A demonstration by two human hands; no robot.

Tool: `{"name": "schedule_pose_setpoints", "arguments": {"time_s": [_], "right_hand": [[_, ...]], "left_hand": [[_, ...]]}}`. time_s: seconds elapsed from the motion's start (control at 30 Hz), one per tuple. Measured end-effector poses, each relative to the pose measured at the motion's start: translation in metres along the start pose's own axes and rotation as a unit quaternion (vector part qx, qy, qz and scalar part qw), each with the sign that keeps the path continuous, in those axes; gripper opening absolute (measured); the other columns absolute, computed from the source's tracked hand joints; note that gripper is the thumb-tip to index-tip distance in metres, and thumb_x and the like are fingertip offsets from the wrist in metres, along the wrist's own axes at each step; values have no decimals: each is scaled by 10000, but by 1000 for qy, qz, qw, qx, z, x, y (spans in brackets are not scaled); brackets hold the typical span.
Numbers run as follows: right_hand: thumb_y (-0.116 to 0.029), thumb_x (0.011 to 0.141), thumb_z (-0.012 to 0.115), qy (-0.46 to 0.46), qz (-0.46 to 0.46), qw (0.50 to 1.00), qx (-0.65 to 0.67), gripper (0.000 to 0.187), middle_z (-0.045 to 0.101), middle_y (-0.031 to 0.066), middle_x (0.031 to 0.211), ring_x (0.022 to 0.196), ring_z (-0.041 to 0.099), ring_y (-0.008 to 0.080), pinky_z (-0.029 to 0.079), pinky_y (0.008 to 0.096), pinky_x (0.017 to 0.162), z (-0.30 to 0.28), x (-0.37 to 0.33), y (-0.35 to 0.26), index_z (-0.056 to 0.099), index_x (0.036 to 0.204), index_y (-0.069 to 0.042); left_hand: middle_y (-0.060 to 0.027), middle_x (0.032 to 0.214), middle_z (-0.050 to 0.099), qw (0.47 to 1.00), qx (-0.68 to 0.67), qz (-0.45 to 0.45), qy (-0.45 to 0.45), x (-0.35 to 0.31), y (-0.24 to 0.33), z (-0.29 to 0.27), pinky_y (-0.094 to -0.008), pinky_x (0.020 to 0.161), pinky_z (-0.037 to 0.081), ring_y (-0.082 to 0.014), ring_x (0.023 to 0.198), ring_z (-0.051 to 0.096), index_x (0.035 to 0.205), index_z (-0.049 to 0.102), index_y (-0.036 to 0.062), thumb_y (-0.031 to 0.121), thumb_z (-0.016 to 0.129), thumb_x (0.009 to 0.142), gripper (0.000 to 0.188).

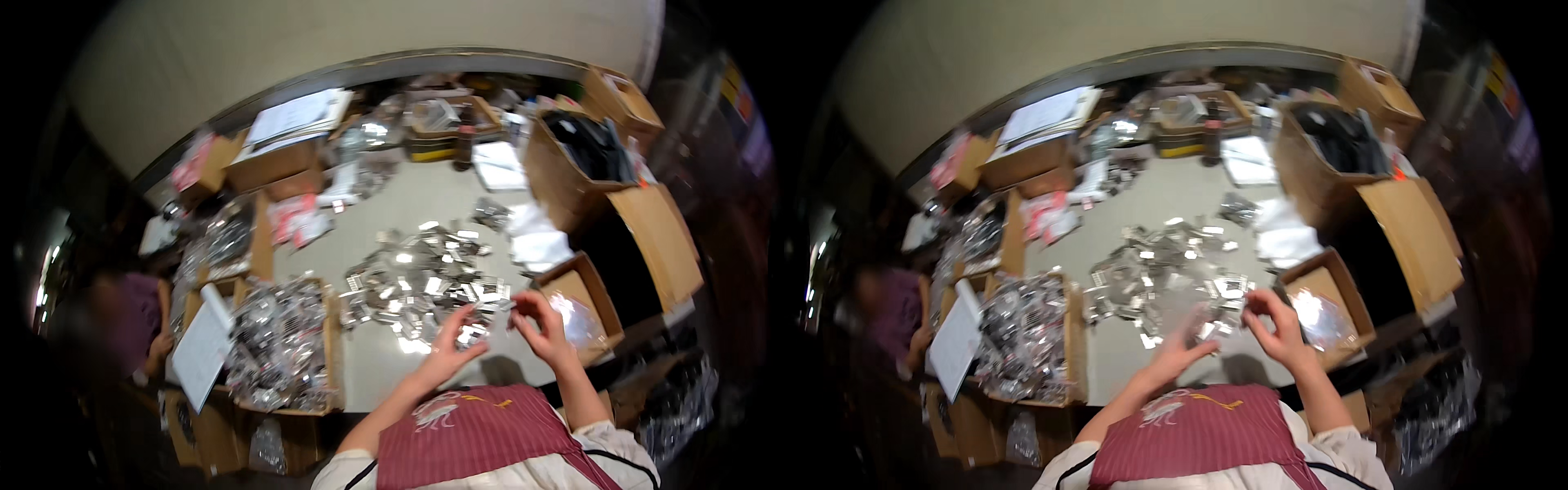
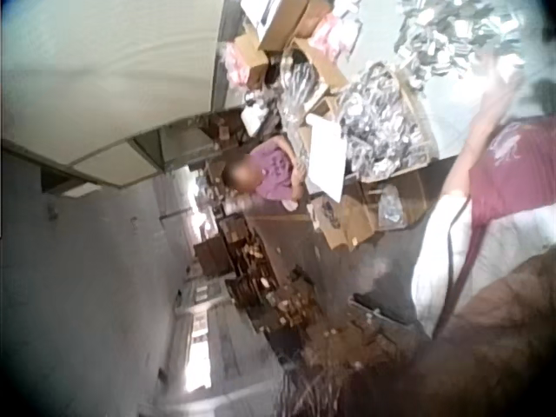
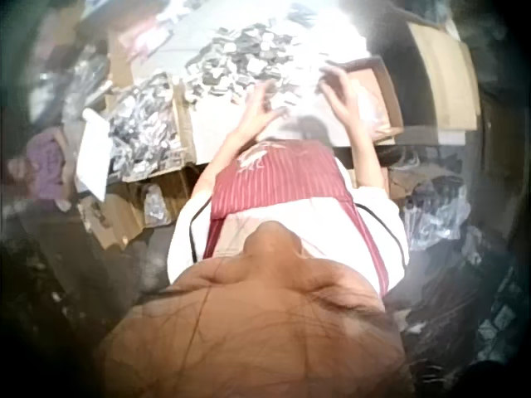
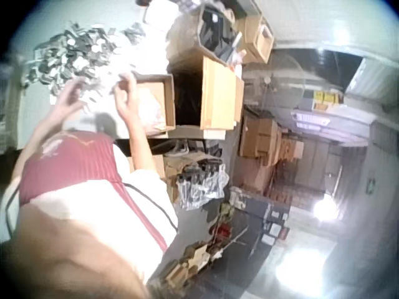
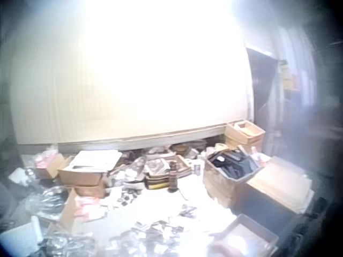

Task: The person repeatedly picks small silver metal parts from a pile on the table, places each into a small clear plastic bag, and sets the bag into a cardboard box. The person continues this one-at-a-time packing process throughout the clip.

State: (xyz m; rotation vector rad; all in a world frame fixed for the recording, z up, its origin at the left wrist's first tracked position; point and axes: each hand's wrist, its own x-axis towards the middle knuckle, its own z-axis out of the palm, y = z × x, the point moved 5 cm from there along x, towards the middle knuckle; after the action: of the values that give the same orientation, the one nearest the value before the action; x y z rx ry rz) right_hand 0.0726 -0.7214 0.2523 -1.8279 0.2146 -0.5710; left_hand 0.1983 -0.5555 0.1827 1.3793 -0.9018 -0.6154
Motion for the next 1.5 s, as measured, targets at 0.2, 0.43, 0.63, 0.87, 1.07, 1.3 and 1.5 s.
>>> {"name": "schedule_pose_setpoints", "arguments": {"time_s": [0.2,0.43,0.63,0.87,1.07,1.3,1.5], "right_hand": [[-34,930,685,-10,127,980,153,291,599,15,912,829,592,100,510,249,725,61,-12,19,571,1196,-9],[37,806,681,-110,147,983,13,320,633,50,979,837,636,141,538,290,765,81,-21,90,618,1117,-10],[28,780,661,-121,104,987,0,300,655,87,989,892,667,183,531,320,797,88,4,66,640,1078,9],[-15,708,661,-151,-166,968,-111,326,647,143,1024,1045,610,351,446,455,1001,114,16,-26,647,1033,-24],[-50,625,627,-223,-188,929,-227,374,673,83,1000,1199,544,328,174,590,1202,128,5,-33,681,993,-82],[-171,609,668,-325,-110,902,-262,554,624,88,1288,1453,331,398,-18,651,1201,129,-10,5,724,1160,-151],[-211,666,669,-395,-73,898,-178,524,630,62,1256,1459,315,421,-34,665,1187,143,-17,24,719,1186,-180]], "left_hand": [[-9,940,701,984,-153,-73,56,-13,-6,-16,-228,736,529,-73,801,632,1147,702,19,91,640,990,184],[-68,794,686,962,132,-41,235,-51,-1,-72,-276,657,496,-111,707,630,950,746,41,180,752,905,147],[-47,708,658,936,162,-118,289,-71,7,-98,-282,604,479,-126,622,603,888,709,25,218,774,900,204],[-90,851,622,944,243,12,222,-70,2,-67,-382,701,494,-279,806,624,916,644,43,181,741,873,174],[-84,892,577,928,304,24,215,-72,12,-53,-417,741,487,-303,868,605,947,567,72,190,774,763,302],[-142,1086,596,835,472,165,231,-69,57,-52,-468,1027,405,-346,1102,561,1105,588,28,30,691,691,427],[-167,1002,599,902,395,162,65,-66,-3,-51,-460,963,442,-376,1047,571,993,583,-13,-9,670,659,344]]}}
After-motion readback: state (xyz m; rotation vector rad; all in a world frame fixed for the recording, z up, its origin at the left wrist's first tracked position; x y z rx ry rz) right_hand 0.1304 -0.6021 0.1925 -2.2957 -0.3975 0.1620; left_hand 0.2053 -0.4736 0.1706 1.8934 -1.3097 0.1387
